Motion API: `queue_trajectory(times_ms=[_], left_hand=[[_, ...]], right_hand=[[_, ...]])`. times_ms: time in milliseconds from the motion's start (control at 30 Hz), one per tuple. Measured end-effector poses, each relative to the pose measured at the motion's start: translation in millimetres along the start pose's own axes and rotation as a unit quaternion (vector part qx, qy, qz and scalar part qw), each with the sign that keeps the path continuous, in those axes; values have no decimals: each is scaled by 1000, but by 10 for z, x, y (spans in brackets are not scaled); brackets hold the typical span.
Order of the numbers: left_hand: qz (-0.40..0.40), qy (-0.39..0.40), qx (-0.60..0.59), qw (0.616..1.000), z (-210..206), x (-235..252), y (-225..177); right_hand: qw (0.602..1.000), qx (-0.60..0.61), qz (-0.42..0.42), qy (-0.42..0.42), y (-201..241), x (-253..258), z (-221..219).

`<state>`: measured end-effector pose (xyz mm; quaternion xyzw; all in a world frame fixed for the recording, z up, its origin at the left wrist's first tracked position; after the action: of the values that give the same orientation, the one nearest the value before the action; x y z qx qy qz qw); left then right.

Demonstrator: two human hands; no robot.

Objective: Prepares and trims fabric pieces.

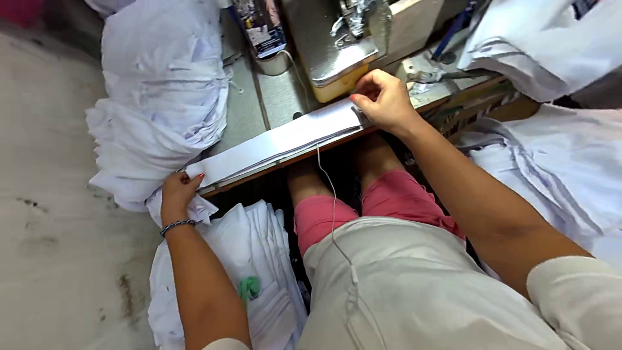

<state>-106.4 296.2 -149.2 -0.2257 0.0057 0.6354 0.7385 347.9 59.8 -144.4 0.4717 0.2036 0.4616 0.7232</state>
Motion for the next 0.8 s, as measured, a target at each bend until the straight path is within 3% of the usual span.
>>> queue_trajectory(times_ms=[100, 167, 200, 267, 333, 433, 533, 667, 800], left_hand=[[35, -19, 52, 998, 84, -126, -104], [25, -80, 77, 994, 181, -436, -544], [-17, -110, 68, 991, 142, -605, -872], [-176, -131, 59, 974, -211, -884, -1562], [-352, -122, 61, 926, -699, -1171, -2216], [-509, -119, 51, 851, -1193, -1379, -2921], [-531, -114, 114, 832, -1484, -1318, -3188], [-540, -149, 201, 804, -1551, -1298, -3268], [-548, -161, 171, 803, -1508, -1241, -3274]], right_hand=[[997, 31, -10, -70, -124, -75, 322], [992, 33, -14, -119, -247, -177, 496], [989, 27, -8, -143, -319, -236, 539], [985, 11, 12, -171, -445, -356, 522], [981, -7, 54, -186, -494, -433, 462], [980, -14, 80, -183, -508, -449, 442], [981, 5, 82, -175, -542, -447, 477], [978, 0, 97, -183, -549, -461, 467], [972, -31, 125, -196, -508, -491, 418]])
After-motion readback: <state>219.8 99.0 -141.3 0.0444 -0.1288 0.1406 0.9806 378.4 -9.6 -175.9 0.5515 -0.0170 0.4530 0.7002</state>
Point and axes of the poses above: each hand's wrist, its own x-axis towards the middle knuckle, its own z-axis out of the back of the hand, y = z × x, the point moved 7 cm from there along x, towards the middle knuckle, and after that the axes turned 3 degrees about y, right-handed, at the moved point
